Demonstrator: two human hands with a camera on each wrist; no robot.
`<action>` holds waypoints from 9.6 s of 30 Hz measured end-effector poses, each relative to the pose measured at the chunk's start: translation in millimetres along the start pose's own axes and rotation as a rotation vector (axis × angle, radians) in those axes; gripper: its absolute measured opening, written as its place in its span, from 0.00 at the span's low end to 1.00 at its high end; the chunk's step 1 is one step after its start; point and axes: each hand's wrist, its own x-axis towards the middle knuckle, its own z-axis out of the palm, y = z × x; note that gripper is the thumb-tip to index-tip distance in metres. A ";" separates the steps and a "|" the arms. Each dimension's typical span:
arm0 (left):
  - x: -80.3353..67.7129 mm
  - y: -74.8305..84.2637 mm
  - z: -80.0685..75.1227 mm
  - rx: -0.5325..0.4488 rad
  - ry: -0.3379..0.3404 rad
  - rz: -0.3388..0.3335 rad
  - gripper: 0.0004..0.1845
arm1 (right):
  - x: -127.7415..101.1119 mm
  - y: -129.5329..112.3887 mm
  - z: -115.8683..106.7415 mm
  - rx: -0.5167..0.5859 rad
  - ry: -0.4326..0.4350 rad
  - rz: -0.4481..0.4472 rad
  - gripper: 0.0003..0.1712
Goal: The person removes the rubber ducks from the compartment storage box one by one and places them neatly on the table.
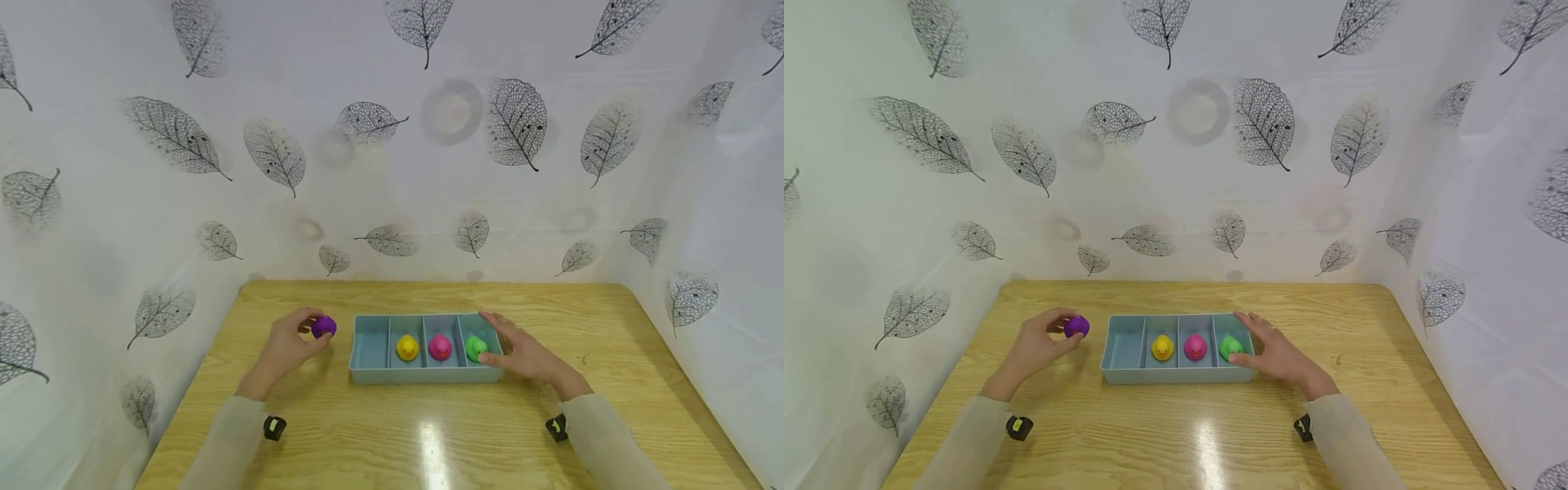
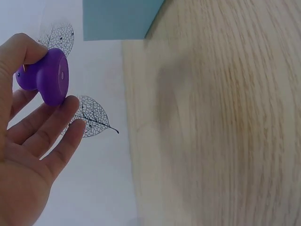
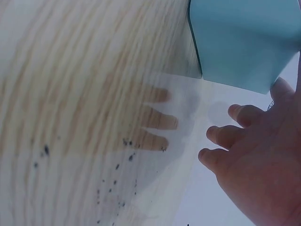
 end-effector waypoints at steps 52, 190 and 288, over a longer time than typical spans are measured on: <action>-36.8 -51.0 4.0 0.127 -0.119 -0.163 0.20 | -1.1 1.0 2.2 0.011 -0.030 0.030 0.53; 34.4 62.7 91.8 0.071 -0.359 0.100 0.27 | -4.6 -5.2 -0.2 0.002 -0.053 0.141 0.52; 47.4 78.2 119.2 0.269 -0.453 -0.039 0.24 | -4.7 -2.0 2.3 0.006 -0.041 0.128 0.51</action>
